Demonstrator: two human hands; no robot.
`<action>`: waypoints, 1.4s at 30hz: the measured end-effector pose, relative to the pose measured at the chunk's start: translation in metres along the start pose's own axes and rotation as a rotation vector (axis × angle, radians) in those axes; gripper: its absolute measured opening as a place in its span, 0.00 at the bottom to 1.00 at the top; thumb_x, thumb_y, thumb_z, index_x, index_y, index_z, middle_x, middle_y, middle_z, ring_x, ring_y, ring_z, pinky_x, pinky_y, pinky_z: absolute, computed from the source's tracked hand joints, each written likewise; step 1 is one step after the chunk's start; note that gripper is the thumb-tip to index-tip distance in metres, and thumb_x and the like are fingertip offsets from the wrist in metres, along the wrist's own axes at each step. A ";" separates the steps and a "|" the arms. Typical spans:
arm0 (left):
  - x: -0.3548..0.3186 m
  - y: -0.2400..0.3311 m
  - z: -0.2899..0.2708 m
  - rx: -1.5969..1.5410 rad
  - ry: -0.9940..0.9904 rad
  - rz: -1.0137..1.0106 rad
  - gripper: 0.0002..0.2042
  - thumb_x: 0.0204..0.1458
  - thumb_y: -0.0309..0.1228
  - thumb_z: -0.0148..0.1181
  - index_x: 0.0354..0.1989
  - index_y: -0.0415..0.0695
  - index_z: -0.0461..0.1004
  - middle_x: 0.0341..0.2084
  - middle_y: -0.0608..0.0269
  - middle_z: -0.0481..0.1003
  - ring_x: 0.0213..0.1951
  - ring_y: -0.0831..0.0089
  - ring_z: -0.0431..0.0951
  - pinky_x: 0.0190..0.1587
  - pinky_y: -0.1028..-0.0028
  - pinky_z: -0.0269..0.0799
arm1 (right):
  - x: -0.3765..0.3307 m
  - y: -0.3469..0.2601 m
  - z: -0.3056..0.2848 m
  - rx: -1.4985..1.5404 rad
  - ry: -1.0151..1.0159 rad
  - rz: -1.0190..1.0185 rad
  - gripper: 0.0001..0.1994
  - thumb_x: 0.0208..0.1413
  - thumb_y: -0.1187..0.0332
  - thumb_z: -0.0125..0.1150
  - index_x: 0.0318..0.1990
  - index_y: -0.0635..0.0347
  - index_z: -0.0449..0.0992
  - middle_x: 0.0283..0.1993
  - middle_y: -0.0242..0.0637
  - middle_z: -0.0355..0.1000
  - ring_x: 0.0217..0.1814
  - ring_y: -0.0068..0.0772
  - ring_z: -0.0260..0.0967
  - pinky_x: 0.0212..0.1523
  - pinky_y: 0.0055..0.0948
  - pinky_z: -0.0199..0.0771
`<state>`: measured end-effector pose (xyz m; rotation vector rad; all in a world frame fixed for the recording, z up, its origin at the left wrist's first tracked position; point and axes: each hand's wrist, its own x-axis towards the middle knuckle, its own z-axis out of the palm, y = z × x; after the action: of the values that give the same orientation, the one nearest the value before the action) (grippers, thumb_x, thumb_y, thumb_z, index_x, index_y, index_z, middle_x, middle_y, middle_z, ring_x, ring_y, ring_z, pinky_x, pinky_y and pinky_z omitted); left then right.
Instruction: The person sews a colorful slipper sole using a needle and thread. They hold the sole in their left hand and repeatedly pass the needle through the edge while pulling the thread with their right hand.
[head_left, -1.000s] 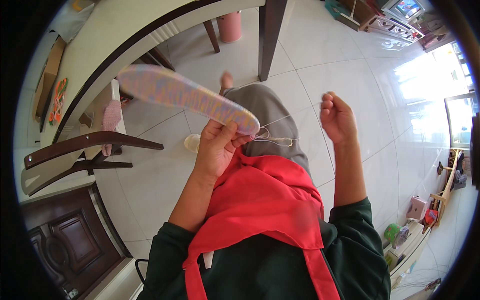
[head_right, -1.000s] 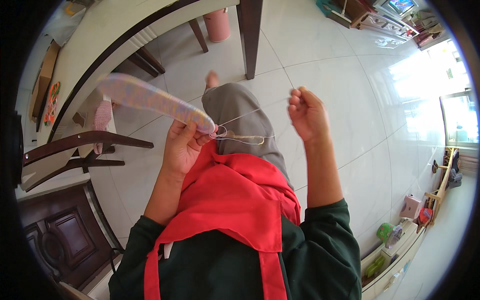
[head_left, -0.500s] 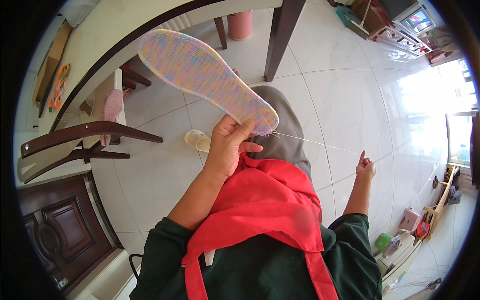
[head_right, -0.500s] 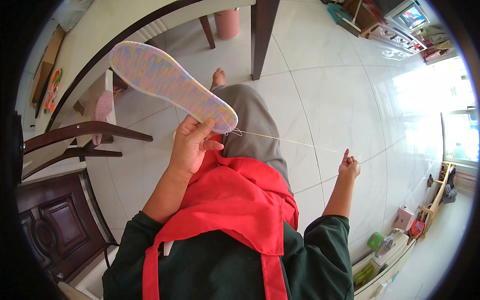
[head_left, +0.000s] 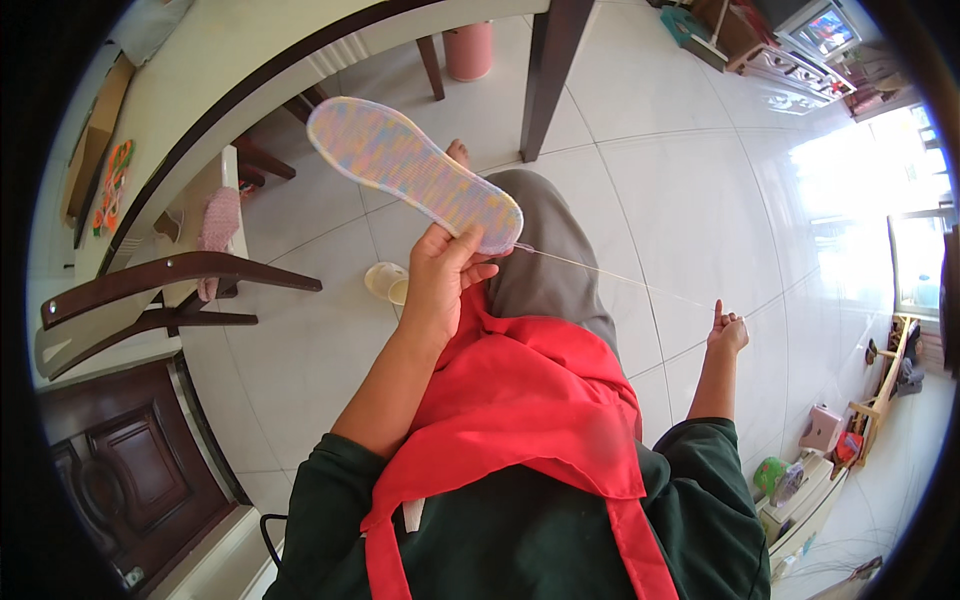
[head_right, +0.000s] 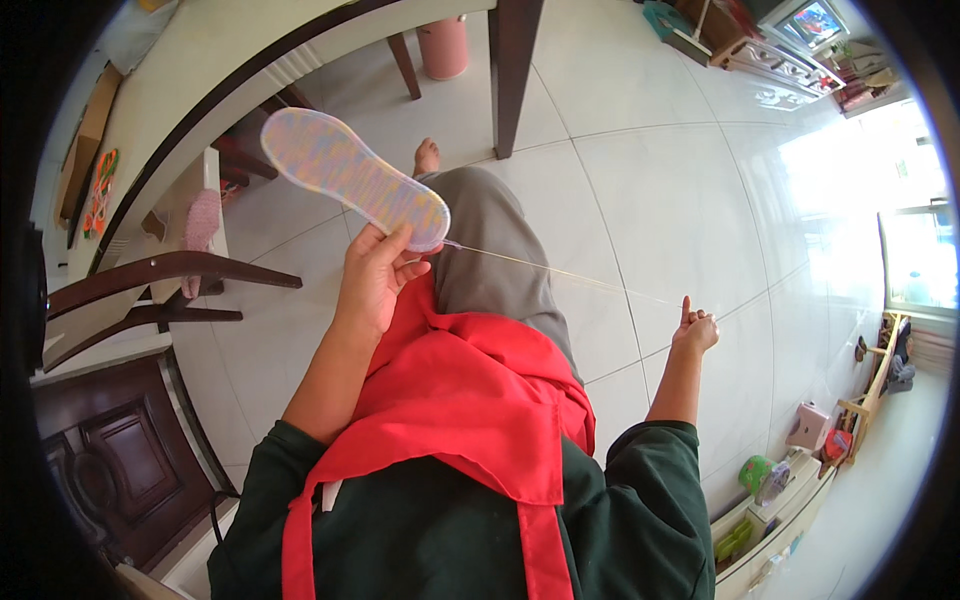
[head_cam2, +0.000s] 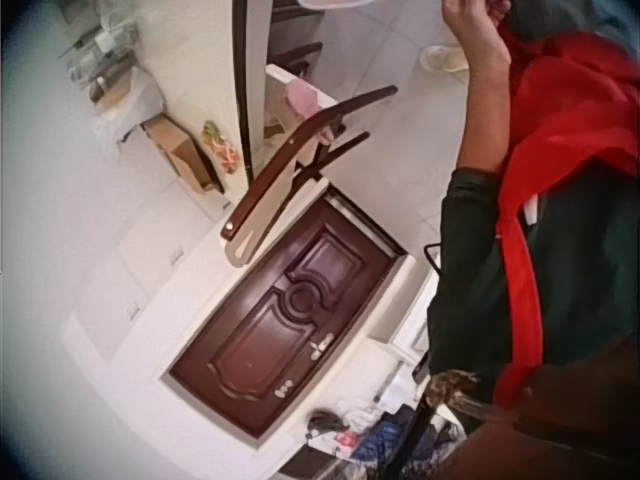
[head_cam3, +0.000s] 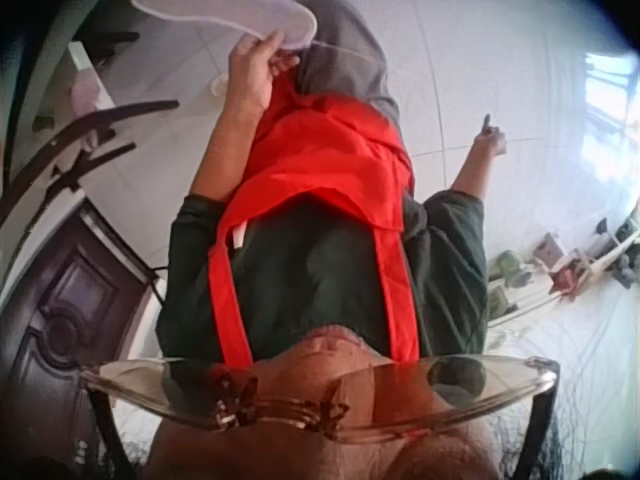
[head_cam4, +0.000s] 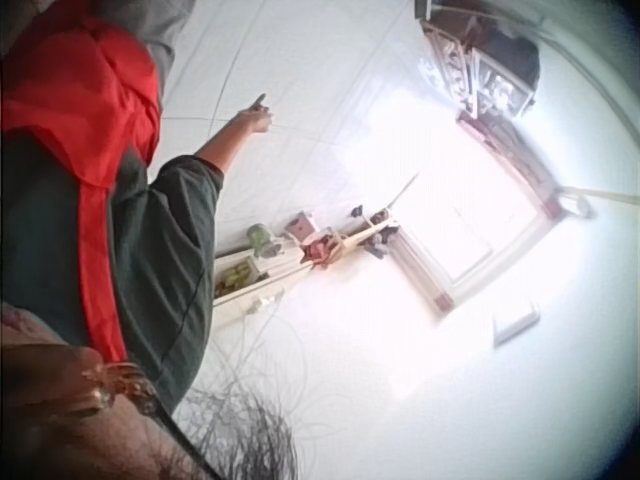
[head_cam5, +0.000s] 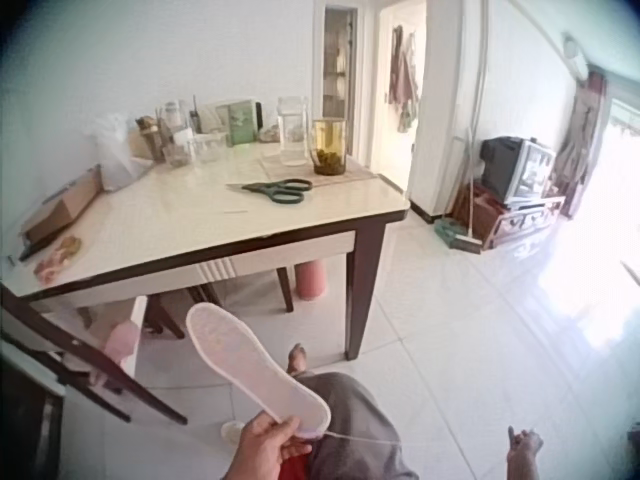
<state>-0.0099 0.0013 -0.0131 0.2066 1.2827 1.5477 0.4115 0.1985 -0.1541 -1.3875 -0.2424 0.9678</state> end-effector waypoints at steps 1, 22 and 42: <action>0.006 -0.004 0.001 -0.003 -0.031 -0.028 0.11 0.57 0.33 0.52 0.45 0.42 0.69 0.37 0.61 0.76 0.36 0.73 0.79 0.32 0.80 0.74 | 0.004 -0.004 -0.008 -0.032 0.022 -0.037 0.09 0.60 0.77 0.31 0.26 0.65 0.50 0.22 0.32 0.51 0.16 0.22 0.41 0.48 0.48 0.78; 0.031 -0.052 0.035 1.046 -0.375 0.796 0.09 0.41 0.20 0.62 0.32 0.40 0.71 0.42 0.60 0.70 0.45 0.59 0.69 0.48 0.66 0.66 | 0.011 -0.004 -0.095 -0.213 0.212 -0.006 0.05 0.62 0.72 0.40 0.36 0.63 0.57 0.23 0.31 0.58 0.16 0.19 0.51 0.42 0.42 0.79; 0.054 -0.035 0.017 0.084 -0.502 -0.078 0.08 0.60 0.31 0.46 0.40 0.42 0.69 0.47 0.67 0.66 0.55 0.77 0.60 0.61 0.74 0.47 | 0.015 0.011 -0.100 -0.241 0.183 0.070 0.04 0.61 0.72 0.41 0.35 0.61 0.58 0.22 0.32 0.59 0.16 0.20 0.53 0.39 0.44 0.80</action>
<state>0.0000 0.0493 -0.0590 0.5551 0.9431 1.2689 0.4822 0.1360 -0.1928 -1.7052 -0.1778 0.8831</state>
